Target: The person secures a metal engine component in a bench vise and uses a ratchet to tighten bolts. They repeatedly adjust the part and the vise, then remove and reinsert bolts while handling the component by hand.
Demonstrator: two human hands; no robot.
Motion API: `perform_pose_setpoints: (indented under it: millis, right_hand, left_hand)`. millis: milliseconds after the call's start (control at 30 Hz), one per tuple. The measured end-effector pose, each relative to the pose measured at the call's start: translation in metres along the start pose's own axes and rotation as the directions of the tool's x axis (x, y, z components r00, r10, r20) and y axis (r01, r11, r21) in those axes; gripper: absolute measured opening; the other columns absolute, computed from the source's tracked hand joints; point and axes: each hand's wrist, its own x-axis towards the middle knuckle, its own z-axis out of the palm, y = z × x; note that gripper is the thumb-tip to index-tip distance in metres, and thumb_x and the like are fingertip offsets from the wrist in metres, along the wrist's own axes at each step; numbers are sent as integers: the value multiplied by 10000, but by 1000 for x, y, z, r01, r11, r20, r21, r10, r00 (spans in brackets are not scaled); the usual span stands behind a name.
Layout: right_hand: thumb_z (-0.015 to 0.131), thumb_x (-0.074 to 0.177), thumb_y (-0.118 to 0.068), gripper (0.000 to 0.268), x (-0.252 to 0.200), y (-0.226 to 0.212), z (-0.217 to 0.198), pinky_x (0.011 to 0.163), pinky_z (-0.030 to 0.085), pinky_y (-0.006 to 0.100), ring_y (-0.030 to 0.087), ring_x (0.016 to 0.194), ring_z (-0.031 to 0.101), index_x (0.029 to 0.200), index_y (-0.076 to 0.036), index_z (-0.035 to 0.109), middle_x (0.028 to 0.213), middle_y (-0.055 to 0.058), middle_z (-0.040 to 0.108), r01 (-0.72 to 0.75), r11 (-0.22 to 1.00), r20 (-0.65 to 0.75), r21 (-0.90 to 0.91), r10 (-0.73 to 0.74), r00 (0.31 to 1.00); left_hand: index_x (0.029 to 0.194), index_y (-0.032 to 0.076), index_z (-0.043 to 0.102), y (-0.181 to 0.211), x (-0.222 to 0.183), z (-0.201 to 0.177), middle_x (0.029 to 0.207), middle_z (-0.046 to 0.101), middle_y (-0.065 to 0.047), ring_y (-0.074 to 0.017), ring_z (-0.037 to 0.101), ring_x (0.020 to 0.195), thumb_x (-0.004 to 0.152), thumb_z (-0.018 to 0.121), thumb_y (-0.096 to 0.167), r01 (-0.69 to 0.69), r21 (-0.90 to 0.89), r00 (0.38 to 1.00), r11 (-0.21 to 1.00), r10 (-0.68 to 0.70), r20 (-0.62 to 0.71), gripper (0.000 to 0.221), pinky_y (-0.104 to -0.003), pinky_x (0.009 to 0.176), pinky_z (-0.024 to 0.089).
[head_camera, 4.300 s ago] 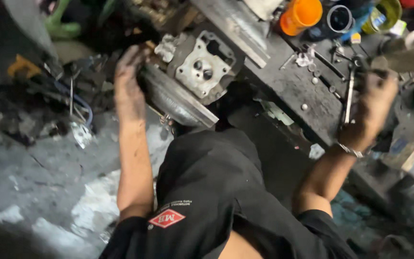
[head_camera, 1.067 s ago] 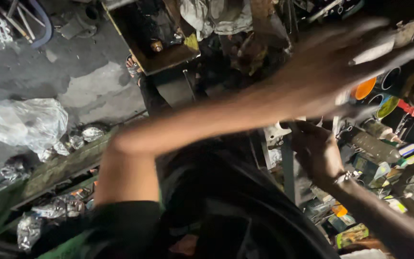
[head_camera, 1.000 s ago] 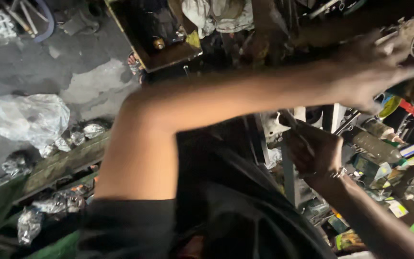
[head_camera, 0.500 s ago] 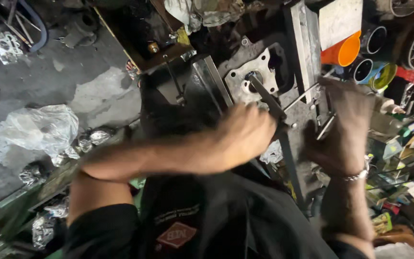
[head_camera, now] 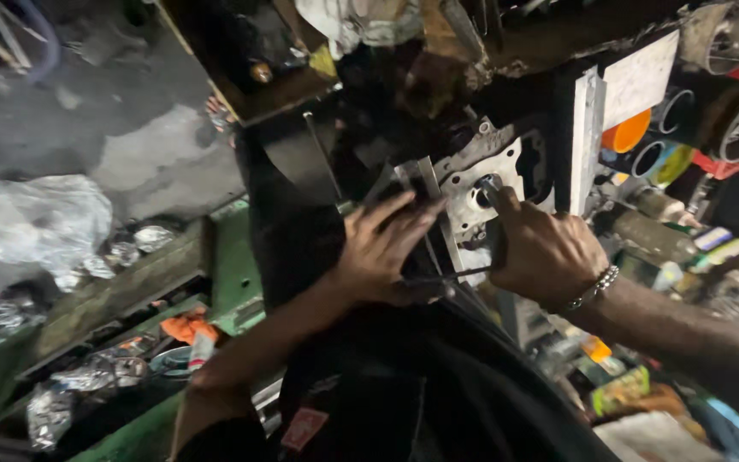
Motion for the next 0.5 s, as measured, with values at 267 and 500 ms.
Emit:
perform_pose_setpoints:
  millis: [267, 500]
  right_hand:
    - [752, 823, -422, 518, -5, 40, 71, 603, 455, 400, 252, 650, 589, 1127, -24, 621, 781, 110, 652, -102, -254, 166, 962, 244, 956]
    - [723, 777, -349, 547, -15, 51, 91, 780, 454, 459, 303, 827, 610, 1202, -24, 605, 899, 155, 670, -71, -725, 71, 685, -30, 997]
  left_hand:
    - [1689, 199, 272, 21, 257, 71, 1728, 83, -341, -325, 416, 1419, 881, 619, 669, -45, -130, 767, 990, 118, 631, 997, -498, 1081, 435]
    - [1416, 45, 544, 52, 271, 168, 1415, 578, -198, -351, 547, 1298, 919, 700, 640, -392, -301, 158, 869, 386, 909, 791, -512, 1098, 479]
